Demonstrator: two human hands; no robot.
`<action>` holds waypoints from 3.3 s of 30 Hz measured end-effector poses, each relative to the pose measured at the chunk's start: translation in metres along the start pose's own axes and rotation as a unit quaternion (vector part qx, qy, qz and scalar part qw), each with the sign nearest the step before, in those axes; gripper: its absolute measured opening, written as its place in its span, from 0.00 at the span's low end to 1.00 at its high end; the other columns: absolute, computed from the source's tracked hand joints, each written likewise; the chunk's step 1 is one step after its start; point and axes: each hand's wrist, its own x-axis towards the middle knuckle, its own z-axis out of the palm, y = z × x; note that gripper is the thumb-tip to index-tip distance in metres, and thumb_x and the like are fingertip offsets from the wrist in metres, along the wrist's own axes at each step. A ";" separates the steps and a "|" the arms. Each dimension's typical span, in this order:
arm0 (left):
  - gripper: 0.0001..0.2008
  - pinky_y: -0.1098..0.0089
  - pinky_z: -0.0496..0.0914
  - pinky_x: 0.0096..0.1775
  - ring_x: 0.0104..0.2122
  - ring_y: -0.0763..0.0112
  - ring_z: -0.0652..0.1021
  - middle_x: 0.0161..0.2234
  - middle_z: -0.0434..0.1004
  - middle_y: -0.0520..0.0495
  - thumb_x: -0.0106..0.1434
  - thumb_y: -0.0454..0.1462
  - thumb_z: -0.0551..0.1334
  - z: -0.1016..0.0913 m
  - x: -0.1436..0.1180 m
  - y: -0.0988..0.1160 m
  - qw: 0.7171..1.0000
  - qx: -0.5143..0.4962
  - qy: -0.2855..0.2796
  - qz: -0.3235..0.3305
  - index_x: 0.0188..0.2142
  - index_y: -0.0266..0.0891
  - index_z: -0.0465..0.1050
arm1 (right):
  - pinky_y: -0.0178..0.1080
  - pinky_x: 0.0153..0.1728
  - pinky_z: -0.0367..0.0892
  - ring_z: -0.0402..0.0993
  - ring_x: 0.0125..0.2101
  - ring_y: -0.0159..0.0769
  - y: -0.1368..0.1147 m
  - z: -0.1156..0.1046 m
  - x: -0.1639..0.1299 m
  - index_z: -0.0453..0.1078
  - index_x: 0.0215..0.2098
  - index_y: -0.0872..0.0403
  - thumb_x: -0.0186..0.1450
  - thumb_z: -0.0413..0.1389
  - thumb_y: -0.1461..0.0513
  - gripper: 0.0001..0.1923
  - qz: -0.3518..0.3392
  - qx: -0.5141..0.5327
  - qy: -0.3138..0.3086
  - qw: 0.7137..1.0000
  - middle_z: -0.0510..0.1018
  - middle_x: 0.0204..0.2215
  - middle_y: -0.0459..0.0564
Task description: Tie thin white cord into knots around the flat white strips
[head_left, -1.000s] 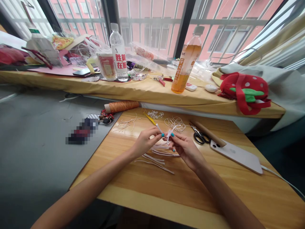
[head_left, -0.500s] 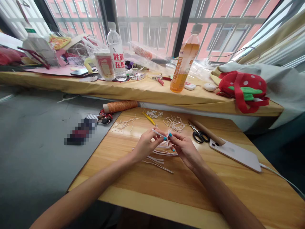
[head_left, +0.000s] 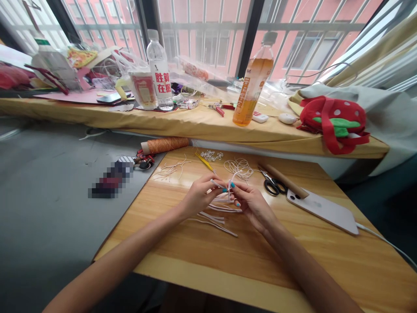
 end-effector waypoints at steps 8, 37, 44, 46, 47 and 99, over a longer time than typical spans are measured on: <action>0.04 0.76 0.64 0.29 0.25 0.78 0.68 0.27 0.70 0.50 0.57 0.34 0.56 0.001 0.000 0.001 0.997 -0.021 -0.030 -0.062 0.32 0.35 0.67 | 0.26 0.14 0.55 0.61 0.13 0.22 -0.002 -0.003 0.000 0.73 0.28 0.58 0.50 0.59 0.57 0.12 -0.052 -0.136 -0.022 0.989 0.70 0.13 0.43; 0.04 0.72 0.67 0.33 0.30 0.75 0.71 0.30 0.68 0.49 0.56 0.35 0.57 0.003 0.000 -0.003 0.979 -0.152 -0.013 -0.137 0.29 0.35 0.64 | 0.29 0.14 0.53 0.58 0.14 0.24 -0.007 0.003 -0.008 0.72 0.32 0.57 0.53 0.56 0.54 0.15 -0.065 -0.298 -0.063 0.950 0.64 0.12 0.41; 0.12 0.73 0.66 0.33 0.30 0.75 0.71 0.29 0.69 0.50 0.54 0.35 0.58 -0.001 0.004 -0.005 0.955 -0.211 -0.047 -0.202 0.39 0.37 0.64 | 0.29 0.14 0.50 0.58 0.14 0.24 -0.007 0.006 -0.006 0.73 0.30 0.57 0.49 0.58 0.54 0.16 -0.055 -0.287 -0.036 0.956 0.66 0.13 0.42; 0.14 0.73 0.65 0.33 0.30 0.75 0.70 0.29 0.70 0.49 0.54 0.36 0.58 -0.004 0.007 -0.007 0.942 -0.245 -0.068 -0.221 0.41 0.36 0.65 | 0.29 0.14 0.49 0.57 0.14 0.23 -0.008 0.006 -0.006 0.73 0.30 0.57 0.48 0.59 0.53 0.17 -0.034 -0.272 -0.041 0.961 0.67 0.15 0.43; 0.14 0.74 0.65 0.33 0.30 0.75 0.70 0.29 0.70 0.49 0.54 0.36 0.58 -0.005 0.008 -0.008 0.933 -0.262 -0.078 -0.232 0.41 0.36 0.66 | 0.29 0.14 0.49 0.57 0.14 0.22 -0.009 0.005 -0.006 0.73 0.31 0.57 0.48 0.59 0.53 0.17 -0.026 -0.264 -0.048 0.963 0.68 0.16 0.43; 0.13 0.72 0.65 0.29 0.26 0.73 0.70 0.24 0.70 0.50 0.47 0.43 0.63 0.011 0.000 -0.005 0.918 -0.234 0.039 -0.318 0.24 0.34 0.66 | 0.37 0.29 0.60 0.70 0.30 0.39 0.015 0.006 -0.012 0.67 0.37 0.59 0.65 0.40 0.62 0.16 -0.292 -0.677 -0.006 0.676 0.74 0.29 0.58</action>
